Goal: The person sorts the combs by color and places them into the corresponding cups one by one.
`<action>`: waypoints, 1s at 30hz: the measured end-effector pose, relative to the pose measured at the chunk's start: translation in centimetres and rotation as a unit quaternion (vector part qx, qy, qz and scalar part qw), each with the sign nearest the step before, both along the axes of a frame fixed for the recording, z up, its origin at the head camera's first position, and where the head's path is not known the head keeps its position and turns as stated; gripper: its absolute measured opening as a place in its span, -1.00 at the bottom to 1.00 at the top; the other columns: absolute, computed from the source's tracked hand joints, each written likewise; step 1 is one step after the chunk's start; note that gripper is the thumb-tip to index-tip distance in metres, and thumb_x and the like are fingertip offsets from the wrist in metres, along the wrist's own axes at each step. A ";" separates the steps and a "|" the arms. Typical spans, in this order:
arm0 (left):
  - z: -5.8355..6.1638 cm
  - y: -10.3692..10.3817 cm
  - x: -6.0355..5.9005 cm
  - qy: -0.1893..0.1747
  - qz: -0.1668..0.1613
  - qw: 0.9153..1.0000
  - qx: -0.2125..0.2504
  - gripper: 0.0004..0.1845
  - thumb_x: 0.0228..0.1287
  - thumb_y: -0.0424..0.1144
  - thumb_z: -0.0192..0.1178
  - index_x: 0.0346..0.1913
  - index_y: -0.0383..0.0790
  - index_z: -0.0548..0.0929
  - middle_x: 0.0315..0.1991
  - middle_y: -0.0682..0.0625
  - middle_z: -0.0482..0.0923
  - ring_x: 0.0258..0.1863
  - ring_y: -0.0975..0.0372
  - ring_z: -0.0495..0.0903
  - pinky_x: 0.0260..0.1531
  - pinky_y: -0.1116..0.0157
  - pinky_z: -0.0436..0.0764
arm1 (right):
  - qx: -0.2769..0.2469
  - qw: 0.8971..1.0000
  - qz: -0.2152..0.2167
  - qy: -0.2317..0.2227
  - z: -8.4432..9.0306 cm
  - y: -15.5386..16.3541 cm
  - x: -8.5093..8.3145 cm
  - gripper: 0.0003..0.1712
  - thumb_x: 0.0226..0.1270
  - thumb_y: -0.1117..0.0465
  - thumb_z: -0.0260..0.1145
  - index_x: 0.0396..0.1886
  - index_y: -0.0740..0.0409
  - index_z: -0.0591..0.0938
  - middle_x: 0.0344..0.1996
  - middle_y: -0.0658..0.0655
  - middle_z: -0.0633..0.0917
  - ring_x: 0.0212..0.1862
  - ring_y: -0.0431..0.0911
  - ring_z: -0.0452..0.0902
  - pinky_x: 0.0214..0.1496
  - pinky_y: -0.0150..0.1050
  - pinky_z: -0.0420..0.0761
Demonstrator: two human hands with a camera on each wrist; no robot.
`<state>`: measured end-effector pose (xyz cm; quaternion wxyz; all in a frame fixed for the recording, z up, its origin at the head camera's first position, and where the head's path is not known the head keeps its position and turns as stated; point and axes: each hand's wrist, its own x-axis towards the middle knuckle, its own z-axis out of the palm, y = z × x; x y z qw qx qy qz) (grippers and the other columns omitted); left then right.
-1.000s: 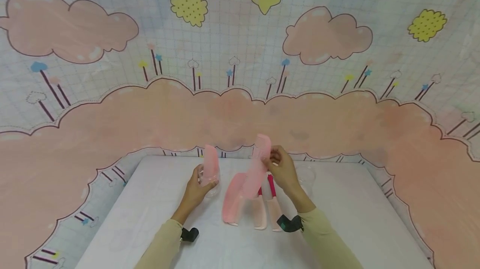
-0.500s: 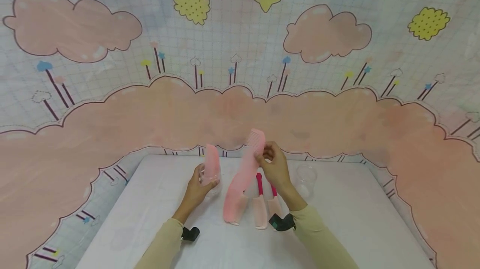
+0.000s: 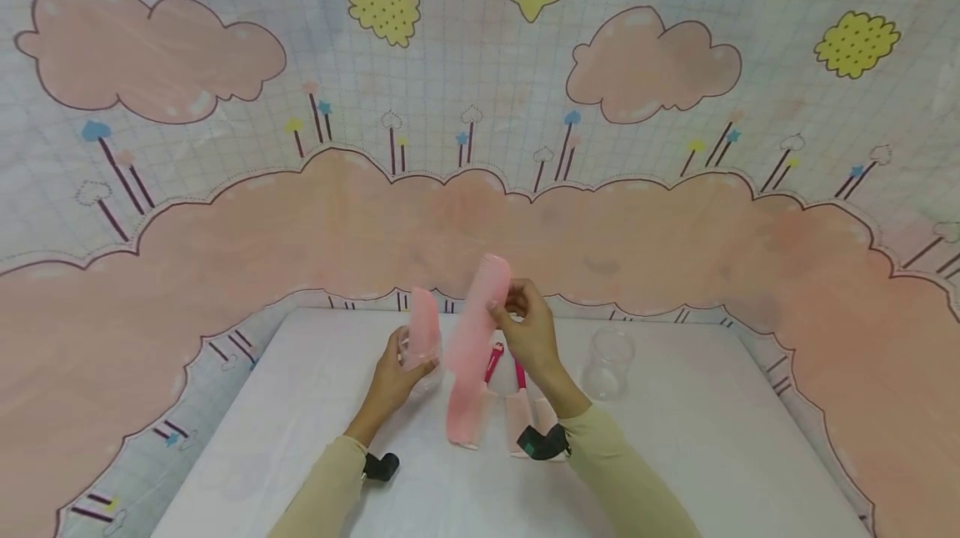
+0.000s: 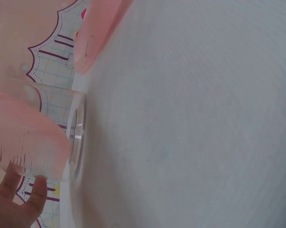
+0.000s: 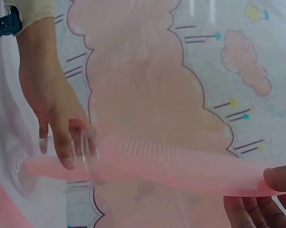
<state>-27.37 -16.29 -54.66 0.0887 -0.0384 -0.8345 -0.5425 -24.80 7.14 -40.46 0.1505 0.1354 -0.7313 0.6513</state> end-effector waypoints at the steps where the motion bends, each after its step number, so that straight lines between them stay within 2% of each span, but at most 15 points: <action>1: 0.0 0.0 0.0 0.005 -0.001 1.000 -0.003 -0.05 0.11 -0.02 0.43 0.46 -0.20 0.12 0.45 -0.24 0.24 0.40 -0.16 0.31 0.37 -0.14 0.32 | 0.003 1.000 0.000 0.000 0.0 -0.2 0.0 -0.68 0.29 0.35 0.35 0.01 0.28 0.52 -0.14 0.32 0.68 -0.12 -0.01 0.61 -0.23 -0.32 0.73; 8: -0.1 -0.1 0.2 0.009 -0.002 1.000 -0.004 -0.08 0.09 0.01 0.44 0.44 -0.09 0.16 0.42 -0.16 0.29 0.35 -0.08 0.36 0.35 -0.14 0.36 | -0.013 1.000 0.023 -0.010 0.3 -1.4 -0.6 -0.68 0.29 0.43 0.31 0.02 0.37 0.49 -0.13 0.39 0.66 -0.16 -0.06 0.59 -0.24 -0.28 0.74; 12: 0.0 -0.2 0.3 0.009 0.001 1.000 -0.009 -0.07 0.09 0.02 0.44 0.44 -0.09 0.16 0.42 -0.16 0.30 0.33 -0.07 0.36 0.33 -0.13 0.37 | -0.037 0.999 0.032 -0.011 0.3 -2.0 -0.9 -0.68 0.31 0.40 0.31 0.02 0.33 0.49 -0.10 0.35 0.64 -0.15 -0.12 0.57 -0.25 -0.33 0.73; 17: 0.1 -0.1 0.4 0.003 0.004 1.000 -0.011 -0.05 0.09 0.01 0.45 0.46 -0.10 0.14 0.41 -0.21 0.31 0.32 -0.08 0.37 0.32 -0.13 0.39 | -0.052 0.998 0.027 -0.002 0.2 -2.7 -1.3 -0.69 0.31 0.37 0.32 0.02 0.30 0.50 -0.09 0.31 0.64 -0.14 -0.12 0.58 -0.26 -0.35 0.72; 23: 0.4 0.0 0.5 0.003 0.007 1.000 -0.007 -0.05 0.09 0.04 0.44 0.46 -0.12 0.14 0.40 -0.22 0.32 0.31 -0.08 0.39 0.31 -0.13 0.39 | -0.035 0.999 0.011 -0.003 0.1 -3.6 -1.7 -0.70 0.32 0.38 0.31 0.02 0.29 0.51 -0.12 0.32 0.66 -0.14 -0.07 0.60 -0.24 -0.32 0.72; 25: 0.3 0.0 0.5 -0.002 0.007 1.000 -0.003 -0.05 0.09 0.05 0.44 0.45 -0.13 0.14 0.41 -0.20 0.30 0.32 -0.07 0.38 0.32 -0.13 0.38 | -0.025 1.000 0.008 -0.005 0.2 -3.9 -1.6 -0.70 0.31 0.39 0.31 0.02 0.31 0.51 -0.11 0.33 0.65 -0.13 -0.01 0.62 -0.20 -0.30 0.72; 30: 0.1 0.2 0.6 -0.005 0.011 1.000 0.000 -0.05 0.09 0.05 0.43 0.45 -0.14 0.15 0.43 -0.18 0.28 0.35 -0.07 0.36 0.33 -0.13 0.37 | -0.006 1.000 0.011 0.007 2.0 -4.4 0.1 -0.73 0.30 0.45 0.28 -0.02 0.39 0.50 -0.11 0.37 0.64 -0.09 0.11 0.63 -0.10 -0.29 0.70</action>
